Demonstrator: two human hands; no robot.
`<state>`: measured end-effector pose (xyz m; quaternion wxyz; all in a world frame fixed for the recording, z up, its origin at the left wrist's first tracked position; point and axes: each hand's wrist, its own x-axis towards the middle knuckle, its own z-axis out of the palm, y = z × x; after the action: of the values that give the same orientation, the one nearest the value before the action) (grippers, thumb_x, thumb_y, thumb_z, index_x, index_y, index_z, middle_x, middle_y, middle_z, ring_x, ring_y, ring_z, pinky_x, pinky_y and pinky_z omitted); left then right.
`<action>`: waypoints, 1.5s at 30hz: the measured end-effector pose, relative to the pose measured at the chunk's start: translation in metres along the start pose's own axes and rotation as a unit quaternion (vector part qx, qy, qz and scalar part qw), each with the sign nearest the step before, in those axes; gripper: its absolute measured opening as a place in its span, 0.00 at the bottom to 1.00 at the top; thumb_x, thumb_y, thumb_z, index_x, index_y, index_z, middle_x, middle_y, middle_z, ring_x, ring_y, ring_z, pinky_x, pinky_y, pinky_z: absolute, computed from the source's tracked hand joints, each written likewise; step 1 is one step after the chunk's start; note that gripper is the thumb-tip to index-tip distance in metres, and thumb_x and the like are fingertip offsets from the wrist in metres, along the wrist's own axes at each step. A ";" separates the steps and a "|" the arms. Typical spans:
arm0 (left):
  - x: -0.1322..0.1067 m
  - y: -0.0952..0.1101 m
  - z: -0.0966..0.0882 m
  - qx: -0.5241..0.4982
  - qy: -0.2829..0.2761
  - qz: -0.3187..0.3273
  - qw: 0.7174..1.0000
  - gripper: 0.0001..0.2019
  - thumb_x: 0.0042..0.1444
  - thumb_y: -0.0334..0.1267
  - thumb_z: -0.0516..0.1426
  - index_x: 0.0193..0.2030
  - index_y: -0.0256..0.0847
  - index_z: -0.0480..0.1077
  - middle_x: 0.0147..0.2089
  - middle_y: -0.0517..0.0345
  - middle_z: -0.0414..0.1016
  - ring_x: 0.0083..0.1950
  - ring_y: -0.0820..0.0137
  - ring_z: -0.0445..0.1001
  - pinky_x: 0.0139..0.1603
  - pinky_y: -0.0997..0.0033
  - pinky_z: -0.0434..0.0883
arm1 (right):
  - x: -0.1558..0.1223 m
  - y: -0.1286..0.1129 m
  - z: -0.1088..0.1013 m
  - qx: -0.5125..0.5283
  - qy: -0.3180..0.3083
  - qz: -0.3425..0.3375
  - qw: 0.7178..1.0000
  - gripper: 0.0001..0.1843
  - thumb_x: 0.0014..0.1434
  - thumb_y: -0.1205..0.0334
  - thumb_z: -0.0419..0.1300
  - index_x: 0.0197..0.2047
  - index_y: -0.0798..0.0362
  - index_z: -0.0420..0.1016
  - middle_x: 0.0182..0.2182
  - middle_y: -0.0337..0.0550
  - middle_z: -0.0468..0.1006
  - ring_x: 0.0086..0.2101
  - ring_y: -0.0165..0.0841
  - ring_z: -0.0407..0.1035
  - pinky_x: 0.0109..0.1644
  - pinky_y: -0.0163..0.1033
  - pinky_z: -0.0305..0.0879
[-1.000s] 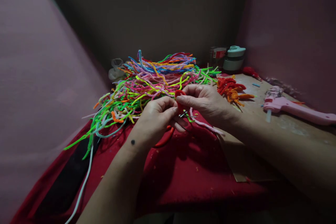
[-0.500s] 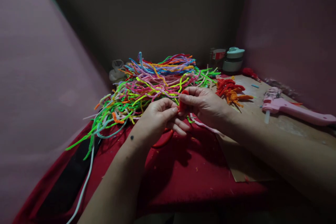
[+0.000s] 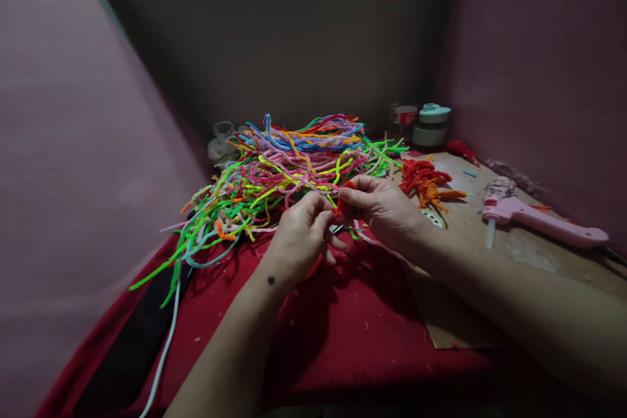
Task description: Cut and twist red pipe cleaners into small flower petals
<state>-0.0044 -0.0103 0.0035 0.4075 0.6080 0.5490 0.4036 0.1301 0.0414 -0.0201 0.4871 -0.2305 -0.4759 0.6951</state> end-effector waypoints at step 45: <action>0.009 -0.010 0.002 -0.196 0.073 0.022 0.978 0.09 0.49 0.40 0.61 0.31 0.35 0.72 0.28 0.56 0.76 0.30 0.70 0.74 0.40 0.68 0.71 | -0.001 -0.004 0.003 -0.018 -0.028 0.016 0.999 0.13 0.44 0.56 0.66 0.29 0.59 0.74 0.21 0.36 0.71 0.21 0.23 0.61 0.27 0.32 0.55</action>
<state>-0.0055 -0.0005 -0.0065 0.4685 0.4971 0.4744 0.5553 0.1299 0.0397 -0.0159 0.4584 -0.2277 -0.4981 0.7000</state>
